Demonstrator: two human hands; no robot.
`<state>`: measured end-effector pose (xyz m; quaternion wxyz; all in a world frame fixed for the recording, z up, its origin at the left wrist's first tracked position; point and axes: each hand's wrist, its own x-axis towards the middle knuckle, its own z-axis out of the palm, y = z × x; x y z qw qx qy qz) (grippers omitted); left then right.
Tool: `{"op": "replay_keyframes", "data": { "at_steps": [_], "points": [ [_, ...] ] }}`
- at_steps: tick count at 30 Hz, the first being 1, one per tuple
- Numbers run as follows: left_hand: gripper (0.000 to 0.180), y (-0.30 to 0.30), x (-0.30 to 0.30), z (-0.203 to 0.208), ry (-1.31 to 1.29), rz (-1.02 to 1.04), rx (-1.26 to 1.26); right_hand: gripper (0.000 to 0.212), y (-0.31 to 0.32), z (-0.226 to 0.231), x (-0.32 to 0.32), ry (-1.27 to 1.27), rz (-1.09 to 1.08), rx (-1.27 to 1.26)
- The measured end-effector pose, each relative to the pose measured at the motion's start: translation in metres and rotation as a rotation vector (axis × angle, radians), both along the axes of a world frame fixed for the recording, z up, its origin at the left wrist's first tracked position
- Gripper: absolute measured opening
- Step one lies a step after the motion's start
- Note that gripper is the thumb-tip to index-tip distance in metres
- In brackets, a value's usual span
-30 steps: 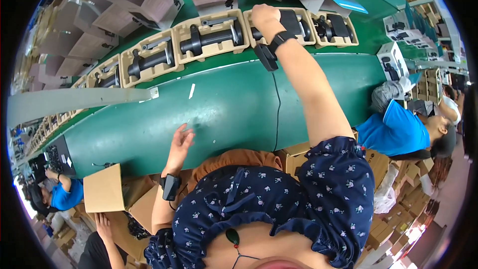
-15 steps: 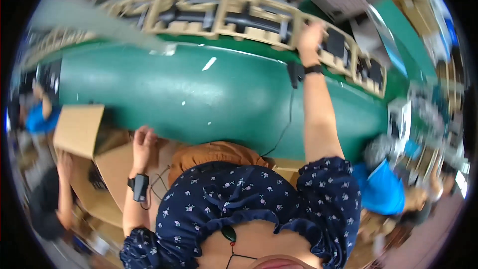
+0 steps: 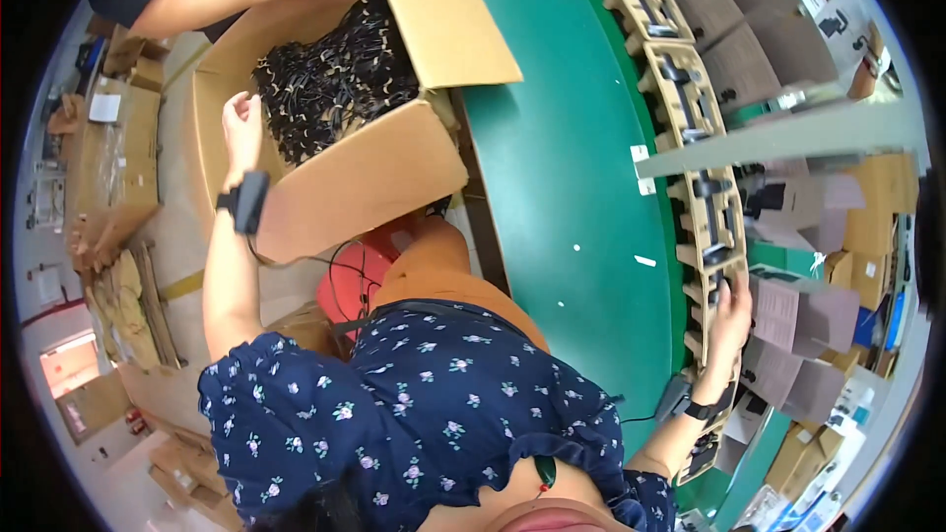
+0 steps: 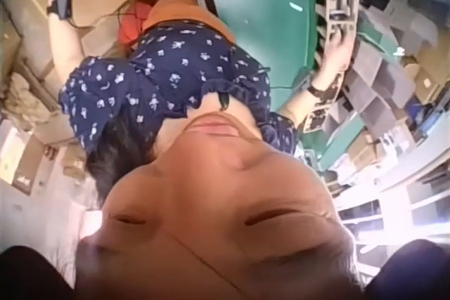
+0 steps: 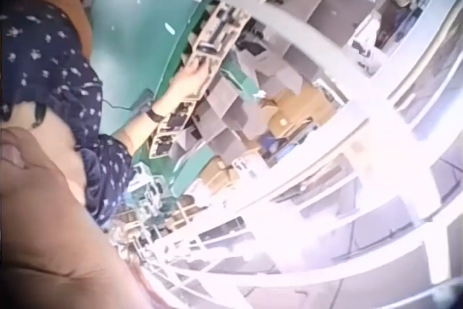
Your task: The person picks up a stack of black pads from a box and places them on the table, followed by a bundle of cables. They then repeatedly place one pad and one bundle of cables into each cardboard tray on the assembly line.
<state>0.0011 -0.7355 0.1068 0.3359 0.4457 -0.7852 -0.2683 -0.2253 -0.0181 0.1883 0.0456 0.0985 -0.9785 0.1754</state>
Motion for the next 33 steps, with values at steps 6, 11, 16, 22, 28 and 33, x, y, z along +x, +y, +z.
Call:
{"op": "replay_keyframes", "data": {
  "at_steps": [6, 11, 16, 22, 28, 33],
  "points": [
    [0.094, -0.158, 0.048, -0.113, -0.534, 0.269, 0.357, 0.035, -0.438, 0.058, 0.027, -0.287, 0.926, -0.479],
    [0.092, -0.177, -0.027, -0.155, -0.336, 0.234, 0.388, 0.053, -0.657, -0.078, -0.061, -0.345, 0.496, -0.131],
    [0.096, -0.249, 0.018, -0.177, -0.128, 0.043, 0.664, 0.086, -0.729, -0.161, -0.061, -0.553, 0.4, 0.013],
    [0.09, -0.195, -0.013, -0.161, -0.221, -0.079, 0.919, 0.103, -0.717, -0.167, -0.077, -0.436, 0.394, 0.289],
    [0.095, -0.171, -0.019, -0.171, -0.456, -0.184, 0.632, 0.107, -0.707, -0.185, -0.09, -0.64, 0.54, 0.113],
    [0.096, -0.143, -0.033, -0.128, -0.18, -0.261, 1.07, 0.098, -0.678, -0.176, -0.072, -0.82, 0.377, -0.159]
  ]
}}
